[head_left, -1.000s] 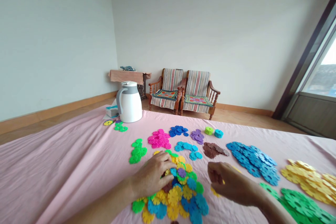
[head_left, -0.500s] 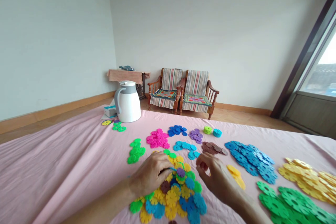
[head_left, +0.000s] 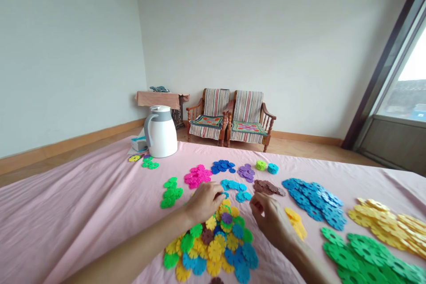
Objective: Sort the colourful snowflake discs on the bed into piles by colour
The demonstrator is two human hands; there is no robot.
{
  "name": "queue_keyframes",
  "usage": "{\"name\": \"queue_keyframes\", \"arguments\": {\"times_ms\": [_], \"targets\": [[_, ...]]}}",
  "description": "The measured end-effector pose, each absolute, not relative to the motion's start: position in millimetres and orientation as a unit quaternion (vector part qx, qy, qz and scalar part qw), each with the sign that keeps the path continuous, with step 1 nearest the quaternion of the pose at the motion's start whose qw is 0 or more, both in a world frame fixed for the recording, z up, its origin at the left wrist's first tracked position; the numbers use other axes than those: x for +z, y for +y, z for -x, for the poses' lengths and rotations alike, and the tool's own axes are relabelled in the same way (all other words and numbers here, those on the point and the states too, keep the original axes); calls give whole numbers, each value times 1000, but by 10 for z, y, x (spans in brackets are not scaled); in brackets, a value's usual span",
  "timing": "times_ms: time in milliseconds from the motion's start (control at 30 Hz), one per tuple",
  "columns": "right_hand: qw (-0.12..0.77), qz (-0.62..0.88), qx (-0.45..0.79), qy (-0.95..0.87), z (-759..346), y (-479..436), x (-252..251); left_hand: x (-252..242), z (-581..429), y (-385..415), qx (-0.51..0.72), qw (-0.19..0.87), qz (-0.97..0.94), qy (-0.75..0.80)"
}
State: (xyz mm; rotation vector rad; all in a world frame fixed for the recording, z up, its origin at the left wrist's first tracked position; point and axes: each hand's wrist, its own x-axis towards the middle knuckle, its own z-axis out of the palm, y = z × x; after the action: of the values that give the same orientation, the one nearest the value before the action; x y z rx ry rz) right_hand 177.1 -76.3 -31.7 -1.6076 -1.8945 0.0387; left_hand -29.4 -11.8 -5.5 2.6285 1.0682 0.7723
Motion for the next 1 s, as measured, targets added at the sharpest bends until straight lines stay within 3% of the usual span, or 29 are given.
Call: {"name": "queue_keyframes", "arguments": {"times_ms": [300,633,1000], "targets": [[328,611,27,-720,-1731,-791,-291,-131,6,194,276,106,-871,392],[295,504,148,-798,-1385,-986,-132,-13,659,-353,310,149,-864,368],[301,523,93,-792,-1304,-978,-166,-31,652,-669,321,127,-875,339]]}}
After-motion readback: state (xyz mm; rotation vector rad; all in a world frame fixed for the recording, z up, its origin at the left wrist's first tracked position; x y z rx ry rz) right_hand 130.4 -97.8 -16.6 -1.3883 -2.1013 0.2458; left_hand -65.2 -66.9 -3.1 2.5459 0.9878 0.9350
